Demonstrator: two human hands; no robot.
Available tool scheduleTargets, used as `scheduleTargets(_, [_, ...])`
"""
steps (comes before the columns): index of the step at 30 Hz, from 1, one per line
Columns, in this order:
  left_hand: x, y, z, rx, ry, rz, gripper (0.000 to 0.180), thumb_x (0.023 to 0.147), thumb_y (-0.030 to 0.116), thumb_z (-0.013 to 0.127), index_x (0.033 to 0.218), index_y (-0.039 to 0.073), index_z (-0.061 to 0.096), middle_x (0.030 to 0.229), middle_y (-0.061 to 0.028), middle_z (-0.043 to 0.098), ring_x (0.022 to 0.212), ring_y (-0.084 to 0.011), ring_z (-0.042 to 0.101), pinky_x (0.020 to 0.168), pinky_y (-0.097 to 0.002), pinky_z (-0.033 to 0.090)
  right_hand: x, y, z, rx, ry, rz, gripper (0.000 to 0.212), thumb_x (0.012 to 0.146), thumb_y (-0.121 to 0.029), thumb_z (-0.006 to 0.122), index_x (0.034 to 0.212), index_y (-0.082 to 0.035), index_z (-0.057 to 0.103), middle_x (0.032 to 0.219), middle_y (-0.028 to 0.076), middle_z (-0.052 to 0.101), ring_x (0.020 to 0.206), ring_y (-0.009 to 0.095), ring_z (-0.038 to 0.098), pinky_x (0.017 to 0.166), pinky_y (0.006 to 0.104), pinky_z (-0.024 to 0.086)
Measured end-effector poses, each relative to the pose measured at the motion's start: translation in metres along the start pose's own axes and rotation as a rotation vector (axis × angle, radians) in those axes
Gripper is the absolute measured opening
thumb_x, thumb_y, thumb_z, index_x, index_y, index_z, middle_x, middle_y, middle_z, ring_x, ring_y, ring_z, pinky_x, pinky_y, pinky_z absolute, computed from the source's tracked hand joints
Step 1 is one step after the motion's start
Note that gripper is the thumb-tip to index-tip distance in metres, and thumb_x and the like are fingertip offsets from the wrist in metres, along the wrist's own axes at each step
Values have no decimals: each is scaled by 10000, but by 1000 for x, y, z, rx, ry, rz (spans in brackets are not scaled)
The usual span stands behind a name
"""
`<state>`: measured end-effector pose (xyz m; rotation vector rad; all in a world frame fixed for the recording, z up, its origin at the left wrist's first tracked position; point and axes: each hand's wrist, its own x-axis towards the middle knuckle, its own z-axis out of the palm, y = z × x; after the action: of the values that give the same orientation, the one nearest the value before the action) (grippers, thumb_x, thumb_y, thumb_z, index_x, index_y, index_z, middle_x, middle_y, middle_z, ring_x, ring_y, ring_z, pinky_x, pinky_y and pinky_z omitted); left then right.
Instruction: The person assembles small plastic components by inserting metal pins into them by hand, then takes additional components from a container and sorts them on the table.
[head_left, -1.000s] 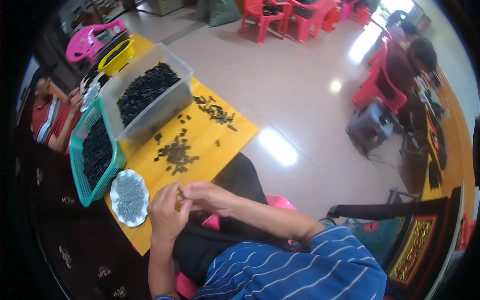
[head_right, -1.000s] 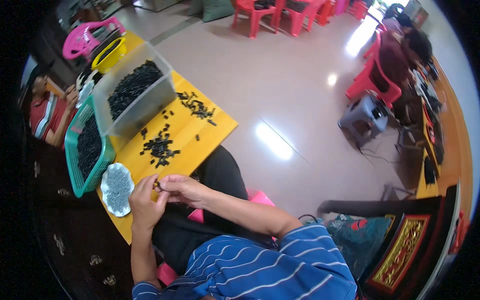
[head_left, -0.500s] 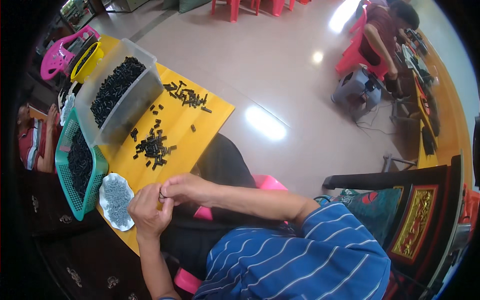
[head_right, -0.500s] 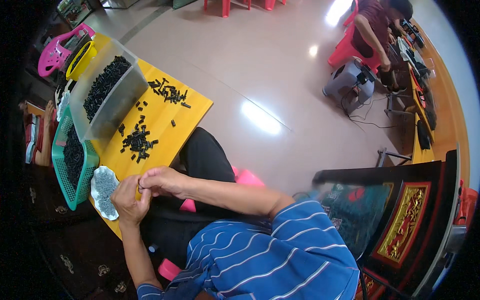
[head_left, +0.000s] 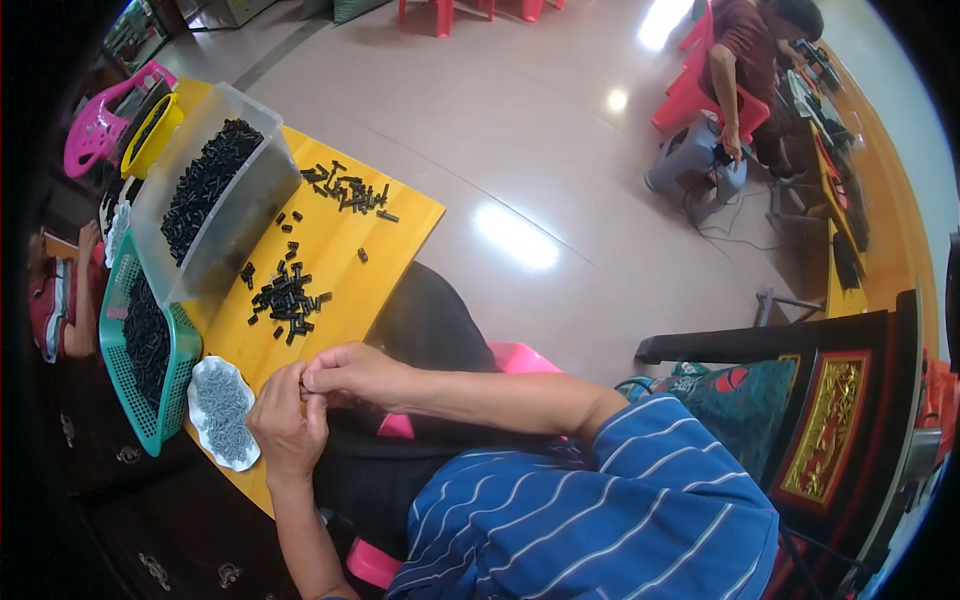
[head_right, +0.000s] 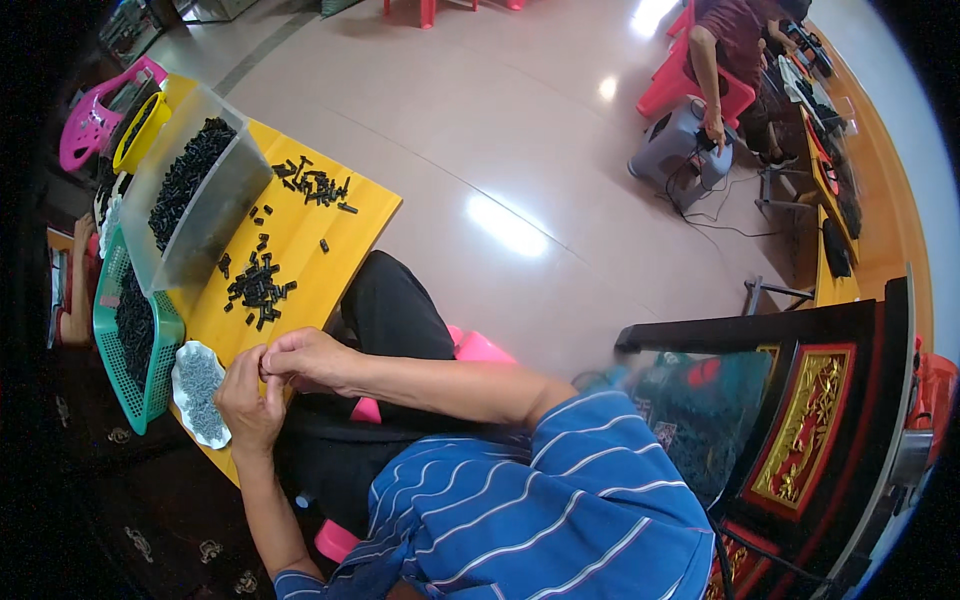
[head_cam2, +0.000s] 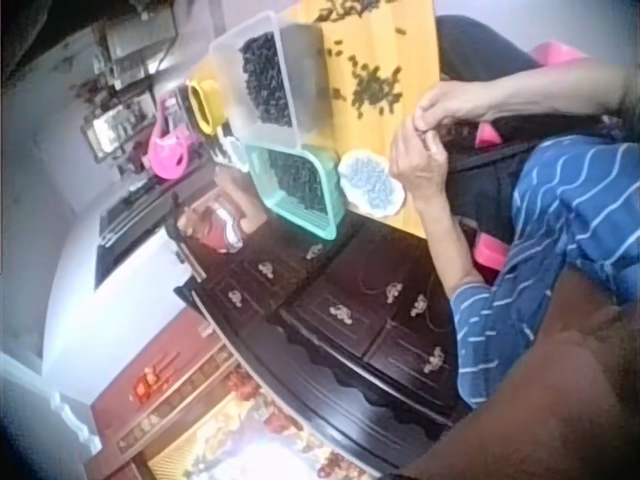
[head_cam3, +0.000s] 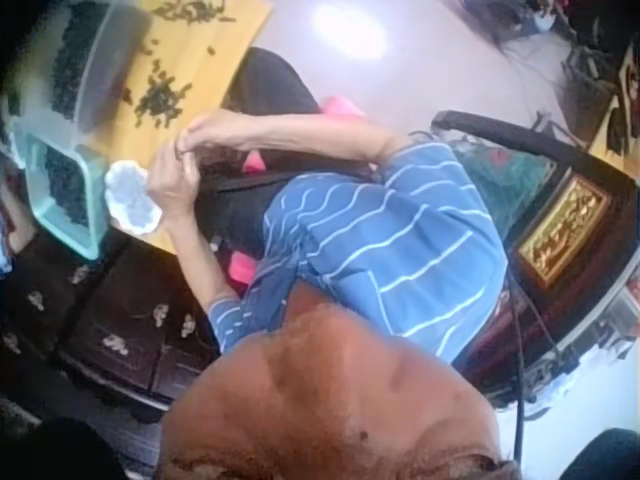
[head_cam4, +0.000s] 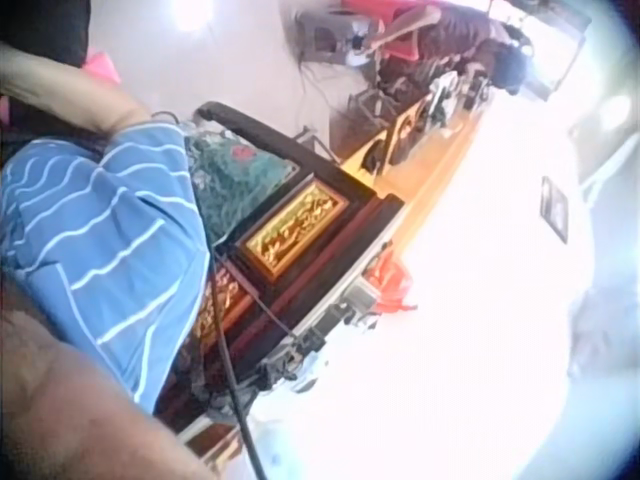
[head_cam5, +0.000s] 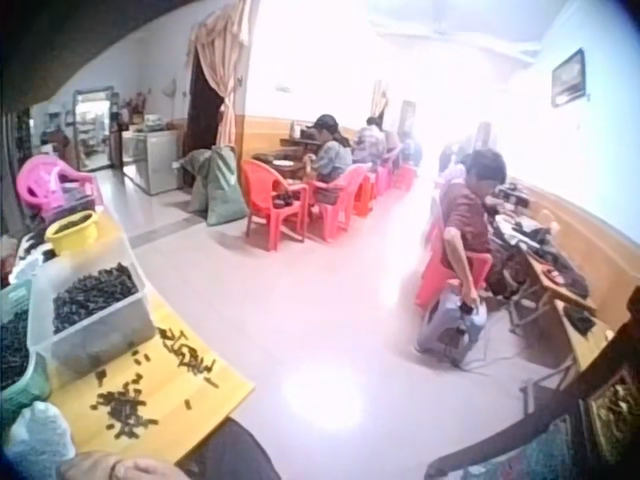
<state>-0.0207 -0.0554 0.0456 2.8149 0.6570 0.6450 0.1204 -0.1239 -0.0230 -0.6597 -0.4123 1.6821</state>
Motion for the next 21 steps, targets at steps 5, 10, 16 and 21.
scheduleTargets(5, [-3, -1, 3, 31, -13, -5, 283, 804, 107, 687, 1066, 16, 631, 979, -158, 673, 861, -366, 670, 730, -435, 534, 4, 6, -8, -11, -51, 4, 152, 955, -208, 665, 943, -58, 684, 880, 9, 691, 765, 64, 611, 706, 222, 489])
scheduleTargets(10, [-8, -6, 7, 42, 7, 32, 258, 851, 131, 664, 1079, 14, 630, 980, -159, 676, 860, -366, 673, 729, -435, 534, 3, 7, -7, -23, -18, 32, 156, 960, -184, 671, 968, -28, 680, 901, 42, 701, 840, 102, 653, 795, 252, 528])
scheduleTargets(16, [-9, -5, 6, 41, 3, 21, 246, 873, 126, 663, 1091, 15, 637, 968, -159, 679, 854, -363, 675, 720, -430, 532, 4, 8, -7, -43, -32, 6, 172, 961, -185, 671, 982, -14, 678, 895, 52, 703, 835, 113, 658, 804, 269, 530])
scheduleTargets(21, [-6, -1, 4, -15, -25, -44, 262, 858, 111, 676, 1099, 11, 642, 973, -162, 680, 851, -362, 677, 723, -430, 532, 3, 5, -5, -38, -21, 6, 155, 957, -174, 665, 955, -19, 675, 875, 46, 704, 811, 109, 652, 787, 268, 525])
